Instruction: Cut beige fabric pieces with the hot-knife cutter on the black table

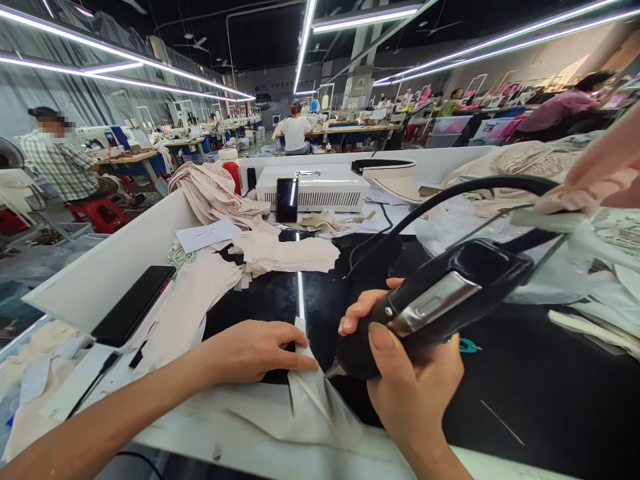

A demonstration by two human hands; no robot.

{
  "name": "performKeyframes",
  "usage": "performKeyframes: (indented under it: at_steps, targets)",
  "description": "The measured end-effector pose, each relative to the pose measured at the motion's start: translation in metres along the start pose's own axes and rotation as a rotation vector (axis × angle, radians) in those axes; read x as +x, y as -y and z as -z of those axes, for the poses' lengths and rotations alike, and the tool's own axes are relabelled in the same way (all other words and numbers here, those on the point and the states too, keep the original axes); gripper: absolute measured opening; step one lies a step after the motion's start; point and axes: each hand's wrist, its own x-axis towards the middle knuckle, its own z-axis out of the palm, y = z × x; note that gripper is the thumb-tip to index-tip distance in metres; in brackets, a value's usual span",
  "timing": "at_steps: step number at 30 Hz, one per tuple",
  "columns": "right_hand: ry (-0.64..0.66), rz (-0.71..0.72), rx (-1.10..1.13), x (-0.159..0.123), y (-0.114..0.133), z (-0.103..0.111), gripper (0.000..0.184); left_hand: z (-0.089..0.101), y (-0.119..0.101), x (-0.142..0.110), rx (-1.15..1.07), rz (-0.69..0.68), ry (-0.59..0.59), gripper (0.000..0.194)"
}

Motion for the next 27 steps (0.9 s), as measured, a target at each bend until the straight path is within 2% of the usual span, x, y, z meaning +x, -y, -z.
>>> performKeyframes:
  at_steps: [8, 17, 23, 27]
  targets:
    - [-0.028, -0.029, -0.010, 0.001, 0.000, 0.002, 0.040, -0.003, -0.003, -0.003, 0.080, 0.005, 0.015, 0.054]
    - [-0.084, -0.007, 0.014, 0.013, -0.002, -0.009, 0.041, -0.007, -0.004, -0.003, 0.076, -0.008, -0.030, 0.050]
    - [-0.075, -0.023, -0.045, 0.013, -0.006, -0.011, 0.034, -0.006, -0.005, 0.000, 0.058, 0.017, 0.022, 0.052]
    - [-0.081, -0.009, 0.012, 0.016, -0.007, -0.014, 0.036, -0.004, -0.005, 0.001, 0.052, 0.030, 0.043, 0.054]
